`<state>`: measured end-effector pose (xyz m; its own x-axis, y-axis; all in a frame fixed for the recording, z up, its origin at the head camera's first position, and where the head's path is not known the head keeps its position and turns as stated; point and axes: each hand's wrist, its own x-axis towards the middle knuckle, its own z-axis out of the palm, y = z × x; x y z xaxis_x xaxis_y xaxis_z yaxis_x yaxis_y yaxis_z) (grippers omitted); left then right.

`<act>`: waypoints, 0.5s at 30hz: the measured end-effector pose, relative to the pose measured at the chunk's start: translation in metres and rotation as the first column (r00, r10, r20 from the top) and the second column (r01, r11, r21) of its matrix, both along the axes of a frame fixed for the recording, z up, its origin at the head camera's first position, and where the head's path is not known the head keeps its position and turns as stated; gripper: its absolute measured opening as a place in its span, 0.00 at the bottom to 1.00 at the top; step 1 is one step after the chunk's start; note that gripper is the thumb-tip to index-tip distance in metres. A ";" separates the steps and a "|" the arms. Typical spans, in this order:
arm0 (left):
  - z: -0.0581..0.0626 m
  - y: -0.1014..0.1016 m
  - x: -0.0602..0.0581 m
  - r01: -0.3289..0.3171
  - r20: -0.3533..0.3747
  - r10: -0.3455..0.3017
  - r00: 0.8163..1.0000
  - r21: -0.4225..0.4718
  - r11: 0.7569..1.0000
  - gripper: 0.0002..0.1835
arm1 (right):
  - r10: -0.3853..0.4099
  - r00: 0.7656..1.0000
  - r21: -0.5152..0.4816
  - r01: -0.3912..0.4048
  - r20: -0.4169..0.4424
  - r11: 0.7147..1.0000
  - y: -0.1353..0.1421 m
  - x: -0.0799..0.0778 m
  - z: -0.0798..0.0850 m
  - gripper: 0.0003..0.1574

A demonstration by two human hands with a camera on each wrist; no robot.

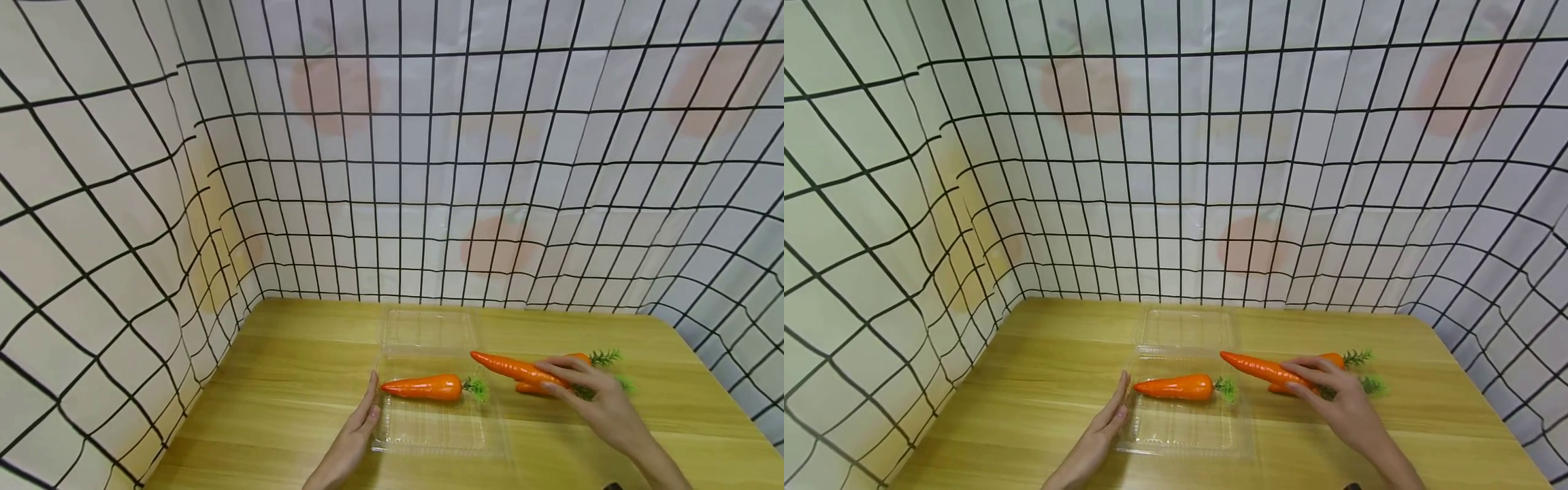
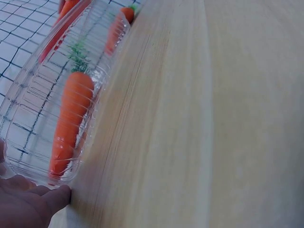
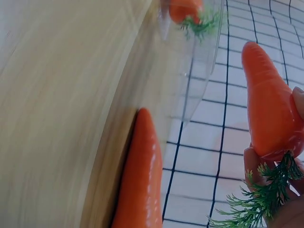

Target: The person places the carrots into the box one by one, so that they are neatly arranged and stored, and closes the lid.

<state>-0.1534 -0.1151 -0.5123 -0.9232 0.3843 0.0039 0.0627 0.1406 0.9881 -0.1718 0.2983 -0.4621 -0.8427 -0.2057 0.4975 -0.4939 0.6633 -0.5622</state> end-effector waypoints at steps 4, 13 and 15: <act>0.000 0.000 0.000 0.000 -0.001 0.000 1.000 -0.002 1.000 0.34 | 0.023 1.000 -0.011 -0.023 0.018 1.000 -0.009 0.000 0.002 0.24; 0.000 0.000 0.000 -0.001 -0.007 0.001 1.000 -0.003 1.000 0.34 | 0.075 0.997 -0.034 -0.074 0.036 0.997 -0.027 0.000 0.003 0.23; 0.000 0.000 0.000 -0.003 -0.008 0.003 1.000 -0.004 1.000 0.34 | 0.082 0.996 -0.030 -0.081 0.036 0.996 -0.032 0.000 0.003 0.24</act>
